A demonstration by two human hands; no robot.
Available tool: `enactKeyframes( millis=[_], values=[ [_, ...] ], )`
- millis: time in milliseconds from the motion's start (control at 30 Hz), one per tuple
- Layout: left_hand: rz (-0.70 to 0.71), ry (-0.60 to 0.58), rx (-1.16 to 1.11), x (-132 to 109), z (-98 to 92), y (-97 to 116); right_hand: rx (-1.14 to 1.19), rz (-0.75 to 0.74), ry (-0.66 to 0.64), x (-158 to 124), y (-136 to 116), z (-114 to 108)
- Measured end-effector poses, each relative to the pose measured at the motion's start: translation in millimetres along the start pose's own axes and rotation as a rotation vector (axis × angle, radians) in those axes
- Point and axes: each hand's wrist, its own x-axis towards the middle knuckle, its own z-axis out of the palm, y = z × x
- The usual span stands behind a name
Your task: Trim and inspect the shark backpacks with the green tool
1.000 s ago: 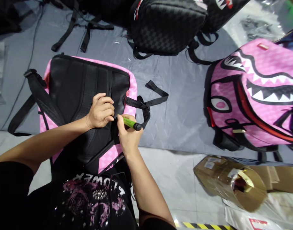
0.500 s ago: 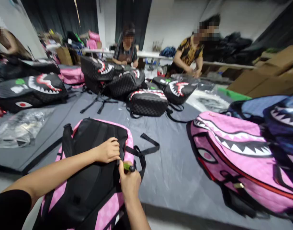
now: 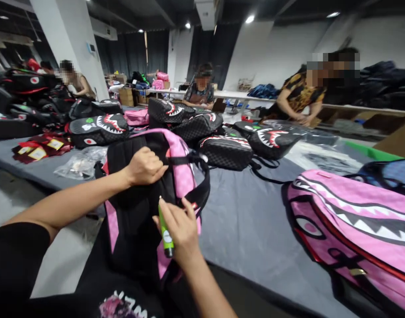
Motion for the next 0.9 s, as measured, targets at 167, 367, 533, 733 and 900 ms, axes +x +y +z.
enactKeyframes(
  millis=[167,367,533,733,900],
  values=[
    [-0.261,-0.044,0.040,-30.0,-29.0,45.8,-0.046,-0.289,-0.172,2.3,40.7,-43.3],
    [-0.130,-0.407,-0.192,-86.1,2.0,53.5,0.007,-0.113,-0.441,-46.4,68.0,-17.5],
    [-0.034,-0.426,-0.244,-94.9,-2.8,37.3,0.049,0.039,-0.218,-28.6,34.2,20.4],
    [-0.095,-0.094,-0.288,-76.8,-7.5,17.4,0.040,0.048,-0.159,-12.5,28.7,53.2],
    [-0.213,-0.407,-0.293,-35.2,29.9,0.0,0.111,0.233,-0.133,-21.2,28.9,67.2]
  ],
)
